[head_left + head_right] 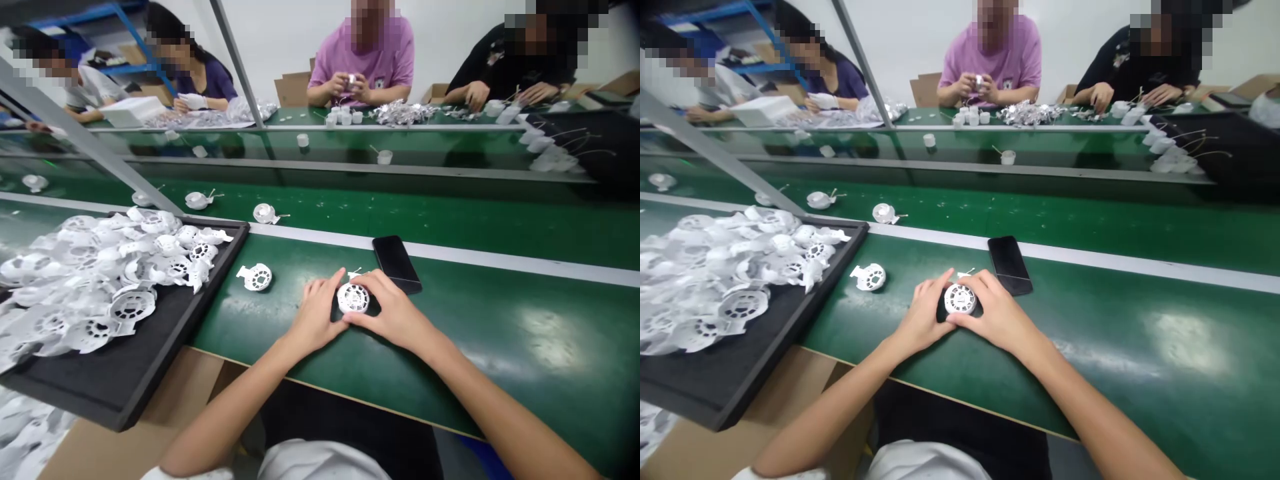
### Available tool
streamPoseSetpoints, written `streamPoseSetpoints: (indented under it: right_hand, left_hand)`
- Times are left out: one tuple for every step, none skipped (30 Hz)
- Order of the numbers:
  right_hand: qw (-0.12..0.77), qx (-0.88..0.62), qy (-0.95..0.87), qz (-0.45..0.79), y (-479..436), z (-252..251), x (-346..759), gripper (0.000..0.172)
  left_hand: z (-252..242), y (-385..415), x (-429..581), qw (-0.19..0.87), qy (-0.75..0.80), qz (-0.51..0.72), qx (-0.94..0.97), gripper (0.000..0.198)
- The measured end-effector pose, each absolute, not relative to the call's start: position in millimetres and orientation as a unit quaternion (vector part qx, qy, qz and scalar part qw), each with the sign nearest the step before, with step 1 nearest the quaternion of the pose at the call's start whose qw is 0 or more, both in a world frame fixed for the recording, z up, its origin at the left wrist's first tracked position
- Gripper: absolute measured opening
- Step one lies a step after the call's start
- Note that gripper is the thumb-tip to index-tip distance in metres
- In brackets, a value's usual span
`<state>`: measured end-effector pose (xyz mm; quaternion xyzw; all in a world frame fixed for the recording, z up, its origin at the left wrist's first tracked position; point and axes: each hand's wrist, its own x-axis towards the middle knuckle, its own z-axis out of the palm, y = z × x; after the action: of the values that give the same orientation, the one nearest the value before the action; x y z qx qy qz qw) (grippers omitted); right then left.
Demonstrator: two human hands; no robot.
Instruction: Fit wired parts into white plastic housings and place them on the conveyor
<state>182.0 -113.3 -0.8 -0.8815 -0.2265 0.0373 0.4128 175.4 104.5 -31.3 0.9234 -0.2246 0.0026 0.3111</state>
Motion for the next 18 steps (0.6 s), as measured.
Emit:
streamPoseSetpoints:
  right_hand:
    - [0.408,-0.882,-0.231,0.045,-110.9,-3.9,181.5,0.057]
    - [0.403,-0.883,-0.235,0.053,-110.4,-6.6,181.7,0.056]
    - [0.399,-0.883,-0.238,0.059,-111.1,-9.0,182.4,0.056]
    - [0.396,-0.884,-0.24,0.063,-112.2,-10.8,183.2,0.057]
    - [0.392,-0.885,-0.242,0.066,-113.3,-12.1,184.0,0.057]
    - [0.389,-0.886,-0.243,0.068,-114.0,-12.9,184.7,0.059]
    - [0.387,-0.887,-0.244,0.068,-114.3,-13.2,185.2,0.059]
    - [0.385,-0.887,-0.244,0.069,-114.2,-13.2,185.6,0.06]
    - [0.385,-0.888,-0.243,0.071,-113.8,-12.9,186.0,0.06]
    - [0.383,-0.889,-0.24,0.074,-113.3,-12.4,186.4,0.059]
    - [0.381,-0.89,-0.237,0.079,-112.8,-11.9,187.0,0.058]
    - [0.377,-0.892,-0.235,0.085,-112.6,-11.3,187.7,0.057]
    - [0.374,-0.892,-0.237,0.092,-112.7,-10.8,188.5,0.057]
    - [0.374,-0.891,-0.24,0.098,-113.1,-10.3,189.4,0.056]
    - [0.375,-0.888,-0.246,0.104,-113.7,-10.1,190.3,0.056]
    - [0.38,-0.883,-0.252,0.11,-114.6,-10.0,191.0,0.056]
    - [0.385,-0.879,-0.257,0.116,-115.4,-10.2,191.6,0.056]
    - [0.39,-0.875,-0.259,0.12,-116.2,-10.7,191.9,0.057]
  left_hand:
    - [-33.1,105.7,175.7,0.314,-0.227,0.0,0.922,0.099]
    - [-34.1,106.9,175.6,0.317,-0.228,-0.002,0.921,0.102]
    - [-34.3,107.9,175.2,0.319,-0.231,-0.003,0.919,0.104]
    - [-34.2,108.5,174.8,0.321,-0.234,-0.004,0.918,0.105]
    - [-33.9,108.8,174.3,0.323,-0.236,-0.005,0.916,0.106]
    - [-33.7,108.8,174.0,0.324,-0.238,-0.006,0.916,0.107]
    - [-33.7,108.7,173.8,0.325,-0.24,-0.005,0.915,0.108]
    - [-34.0,108.6,173.6,0.325,-0.24,-0.005,0.915,0.108]
    - [-34.5,108.6,173.5,0.325,-0.241,-0.005,0.914,0.109]
    - [-35.1,108.6,173.4,0.326,-0.242,-0.005,0.914,0.11]
    - [-35.9,108.8,173.3,0.327,-0.243,-0.007,0.913,0.11]
    - [-36.6,109.0,173.2,0.329,-0.244,-0.007,0.912,0.111]
    - [-37.1,109.1,173.2,0.33,-0.246,-0.005,0.912,0.11]
    - [-37.5,109.1,173.1,0.33,-0.248,-0.002,0.911,0.11]
    - [-37.6,109.0,173.1,0.33,-0.249,0.002,0.91,0.111]
    - [-37.7,108.8,173.0,0.329,-0.251,0.006,0.91,0.111]
    - [-37.6,108.5,172.9,0.328,-0.253,0.009,0.91,0.112]
    - [-37.5,108.2,172.8,0.326,-0.253,0.011,0.911,0.113]
